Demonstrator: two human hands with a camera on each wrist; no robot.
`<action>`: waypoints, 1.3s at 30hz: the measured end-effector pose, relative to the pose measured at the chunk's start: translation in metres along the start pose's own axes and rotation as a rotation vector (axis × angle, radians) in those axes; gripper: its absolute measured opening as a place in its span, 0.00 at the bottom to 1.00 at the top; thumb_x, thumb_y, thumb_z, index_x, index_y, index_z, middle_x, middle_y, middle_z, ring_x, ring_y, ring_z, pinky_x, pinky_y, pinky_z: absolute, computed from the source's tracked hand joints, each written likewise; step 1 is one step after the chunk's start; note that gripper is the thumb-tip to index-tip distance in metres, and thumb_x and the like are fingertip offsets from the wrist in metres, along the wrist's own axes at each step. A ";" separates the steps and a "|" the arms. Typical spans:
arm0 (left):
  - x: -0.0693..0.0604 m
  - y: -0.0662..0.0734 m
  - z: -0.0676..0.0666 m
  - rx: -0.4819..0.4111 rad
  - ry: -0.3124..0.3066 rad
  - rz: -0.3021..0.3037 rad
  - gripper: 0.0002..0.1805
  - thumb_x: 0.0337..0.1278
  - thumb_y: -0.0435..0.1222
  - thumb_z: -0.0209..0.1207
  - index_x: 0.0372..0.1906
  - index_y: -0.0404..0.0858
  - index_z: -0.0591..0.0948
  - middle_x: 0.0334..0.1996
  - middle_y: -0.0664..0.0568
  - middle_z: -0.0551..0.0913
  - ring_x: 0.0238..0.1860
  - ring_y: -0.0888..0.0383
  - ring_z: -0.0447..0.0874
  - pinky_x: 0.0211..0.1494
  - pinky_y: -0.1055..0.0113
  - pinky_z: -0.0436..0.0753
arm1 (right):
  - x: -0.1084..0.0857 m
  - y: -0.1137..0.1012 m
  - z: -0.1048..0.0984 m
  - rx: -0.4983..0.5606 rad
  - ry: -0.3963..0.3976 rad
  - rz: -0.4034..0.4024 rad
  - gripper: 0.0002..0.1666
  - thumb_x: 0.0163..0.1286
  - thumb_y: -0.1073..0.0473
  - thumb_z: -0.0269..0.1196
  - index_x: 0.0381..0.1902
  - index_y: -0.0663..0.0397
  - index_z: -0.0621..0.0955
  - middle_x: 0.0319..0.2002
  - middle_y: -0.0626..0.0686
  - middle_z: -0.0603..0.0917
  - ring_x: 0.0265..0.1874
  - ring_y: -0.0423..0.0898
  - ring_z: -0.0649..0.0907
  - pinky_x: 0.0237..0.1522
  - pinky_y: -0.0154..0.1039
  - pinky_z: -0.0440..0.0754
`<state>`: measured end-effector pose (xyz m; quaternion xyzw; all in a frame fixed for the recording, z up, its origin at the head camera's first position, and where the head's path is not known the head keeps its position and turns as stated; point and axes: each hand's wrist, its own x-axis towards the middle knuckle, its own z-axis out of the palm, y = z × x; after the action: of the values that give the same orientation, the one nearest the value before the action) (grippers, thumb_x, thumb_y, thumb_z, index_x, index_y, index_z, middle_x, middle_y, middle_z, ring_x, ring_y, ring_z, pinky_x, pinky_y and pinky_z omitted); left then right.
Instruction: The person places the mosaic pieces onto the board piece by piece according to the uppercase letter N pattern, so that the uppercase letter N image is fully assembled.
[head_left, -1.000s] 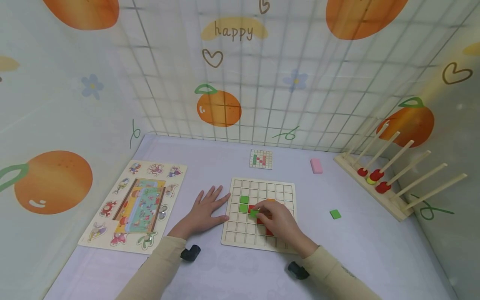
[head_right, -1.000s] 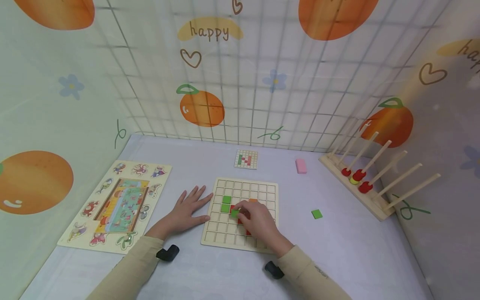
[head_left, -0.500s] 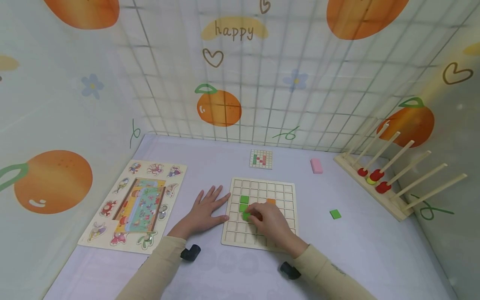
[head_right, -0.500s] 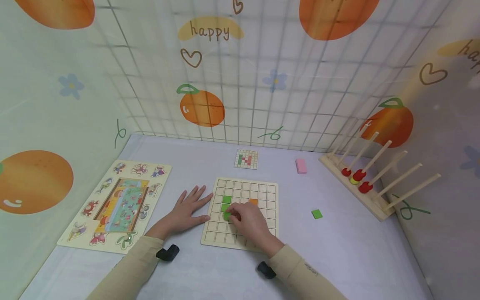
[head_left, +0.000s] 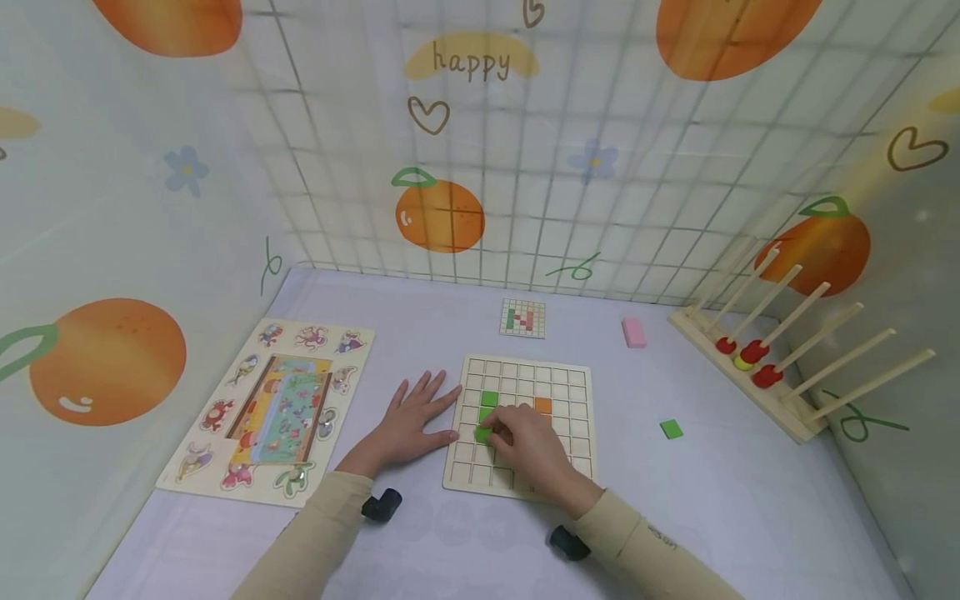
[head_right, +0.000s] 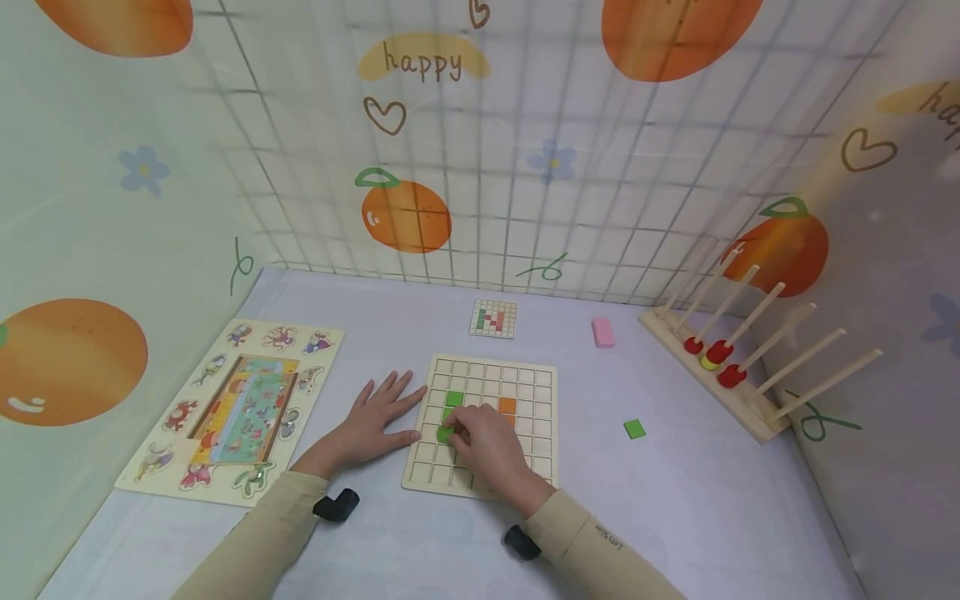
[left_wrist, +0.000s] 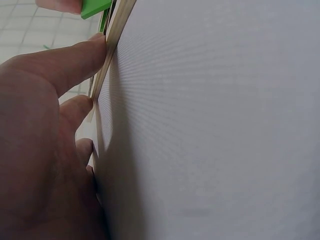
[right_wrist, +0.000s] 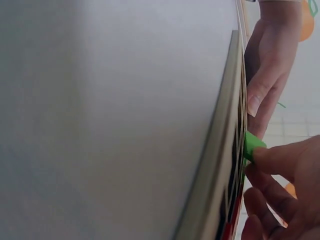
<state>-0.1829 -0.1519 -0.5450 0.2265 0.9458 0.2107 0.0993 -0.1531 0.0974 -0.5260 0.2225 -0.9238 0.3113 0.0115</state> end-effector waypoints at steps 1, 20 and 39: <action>0.000 0.000 0.000 0.000 0.000 0.000 0.42 0.67 0.61 0.56 0.81 0.53 0.59 0.82 0.48 0.46 0.82 0.46 0.35 0.81 0.42 0.33 | 0.000 0.000 0.000 -0.008 0.005 -0.005 0.08 0.66 0.59 0.72 0.41 0.42 0.87 0.31 0.36 0.82 0.30 0.38 0.72 0.31 0.31 0.74; 0.001 0.000 0.001 -0.001 0.004 -0.004 0.42 0.67 0.62 0.56 0.81 0.53 0.60 0.82 0.49 0.46 0.82 0.46 0.35 0.81 0.42 0.33 | -0.001 0.001 0.003 -0.100 -0.006 0.004 0.11 0.63 0.54 0.74 0.43 0.42 0.87 0.43 0.41 0.84 0.38 0.39 0.76 0.38 0.34 0.80; 0.000 0.000 0.000 0.002 0.009 0.005 0.42 0.67 0.61 0.56 0.81 0.53 0.60 0.82 0.48 0.46 0.82 0.45 0.36 0.81 0.42 0.33 | -0.001 0.000 0.003 -0.118 0.012 0.002 0.08 0.63 0.54 0.74 0.40 0.43 0.89 0.44 0.42 0.86 0.40 0.40 0.79 0.37 0.34 0.81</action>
<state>-0.1828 -0.1513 -0.5450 0.2280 0.9458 0.2111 0.0943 -0.1515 0.0966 -0.5283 0.2186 -0.9407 0.2575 0.0296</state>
